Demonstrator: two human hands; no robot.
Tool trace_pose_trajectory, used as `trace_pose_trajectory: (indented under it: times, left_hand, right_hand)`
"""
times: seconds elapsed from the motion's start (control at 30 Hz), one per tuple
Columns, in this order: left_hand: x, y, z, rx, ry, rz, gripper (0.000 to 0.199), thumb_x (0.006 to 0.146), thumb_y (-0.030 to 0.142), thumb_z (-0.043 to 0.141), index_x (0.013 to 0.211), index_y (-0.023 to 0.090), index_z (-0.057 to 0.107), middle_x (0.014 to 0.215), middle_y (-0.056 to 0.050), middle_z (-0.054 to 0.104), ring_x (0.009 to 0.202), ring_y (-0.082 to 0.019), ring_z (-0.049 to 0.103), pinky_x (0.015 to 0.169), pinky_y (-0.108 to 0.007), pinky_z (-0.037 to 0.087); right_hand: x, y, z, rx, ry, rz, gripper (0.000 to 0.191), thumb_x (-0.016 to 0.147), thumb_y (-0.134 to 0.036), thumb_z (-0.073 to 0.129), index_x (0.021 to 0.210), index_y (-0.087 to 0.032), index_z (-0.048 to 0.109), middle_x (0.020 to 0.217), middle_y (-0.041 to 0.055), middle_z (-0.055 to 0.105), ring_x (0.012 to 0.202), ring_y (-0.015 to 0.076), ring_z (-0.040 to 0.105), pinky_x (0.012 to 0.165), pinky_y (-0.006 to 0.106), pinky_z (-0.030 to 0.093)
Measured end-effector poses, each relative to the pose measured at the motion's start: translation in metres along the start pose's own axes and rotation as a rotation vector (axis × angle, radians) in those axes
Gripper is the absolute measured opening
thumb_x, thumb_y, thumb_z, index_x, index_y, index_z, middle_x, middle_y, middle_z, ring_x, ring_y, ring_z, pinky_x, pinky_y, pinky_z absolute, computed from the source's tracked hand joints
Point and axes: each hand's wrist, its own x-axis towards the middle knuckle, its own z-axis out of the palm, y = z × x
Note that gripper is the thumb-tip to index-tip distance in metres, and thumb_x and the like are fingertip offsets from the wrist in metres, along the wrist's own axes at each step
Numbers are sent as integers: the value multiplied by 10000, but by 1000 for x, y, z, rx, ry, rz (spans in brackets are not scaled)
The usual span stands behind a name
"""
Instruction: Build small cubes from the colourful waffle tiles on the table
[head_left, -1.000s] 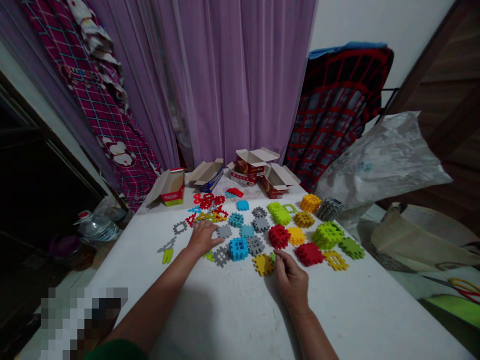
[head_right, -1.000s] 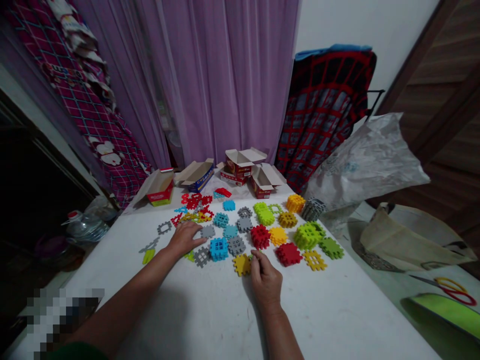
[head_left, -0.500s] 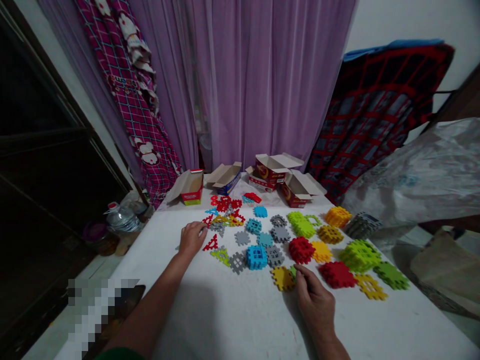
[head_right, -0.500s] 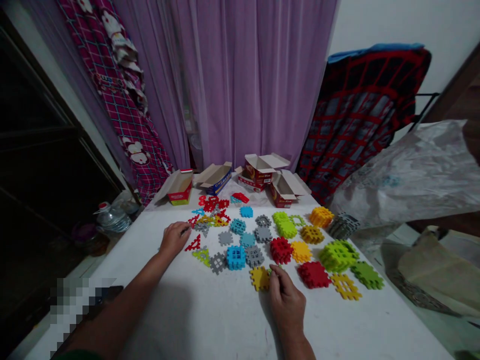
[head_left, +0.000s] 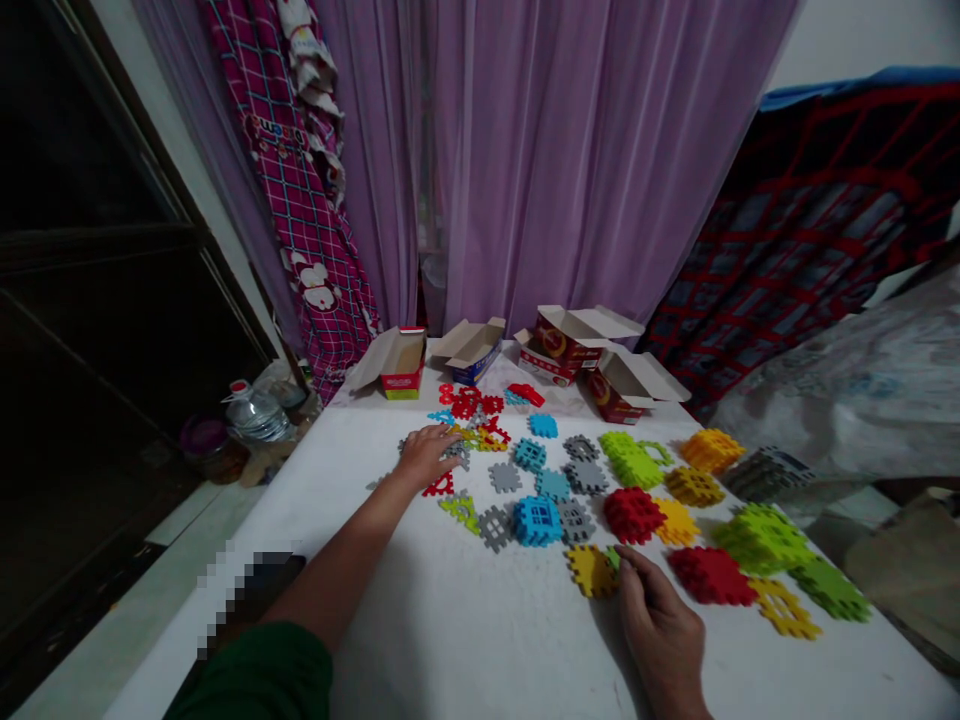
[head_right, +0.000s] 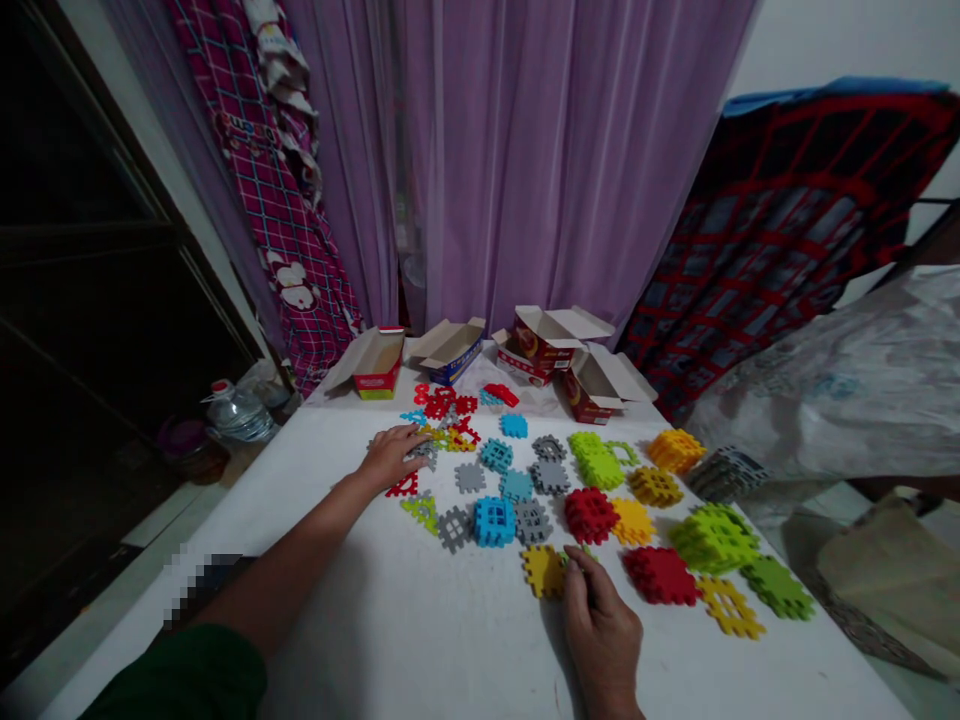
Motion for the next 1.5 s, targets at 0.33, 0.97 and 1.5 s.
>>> trace_pose_trajectory:
  times: [0.33, 0.97, 1.5]
  left_hand:
    - [-24, -7, -5, -60, 166, -82, 200, 838, 387, 695, 980, 249, 726, 1304, -54, 654, 1223, -255, 563, 1018, -413, 413]
    - [-61, -8, -14, 163, 105, -212, 283, 938, 423, 530, 942, 237, 743, 1226, -117, 667, 1165, -314, 536, 973, -477, 336]
    - [-11, 22, -23, 233, -95, -85, 241, 903, 242, 511, 945, 273, 746, 1084, -80, 676, 1114, -271, 545, 965, -423, 378]
  right_hand:
    - [1, 0, -1, 2, -6, 36, 479, 863, -570, 554, 931, -152, 778, 659, 38, 717, 458, 109, 585, 500, 184, 487]
    - [-1, 6, 1, -21, -1, 43, 522, 850, -604, 541, 937, -148, 779, 745, 70, 751, 542, 144, 646, 561, 207, 519]
    - [7, -12, -4, -20, 2, 47, 528, 832, -597, 546, 872, -127, 784, 646, 65, 724, 469, 133, 610, 482, 192, 490]
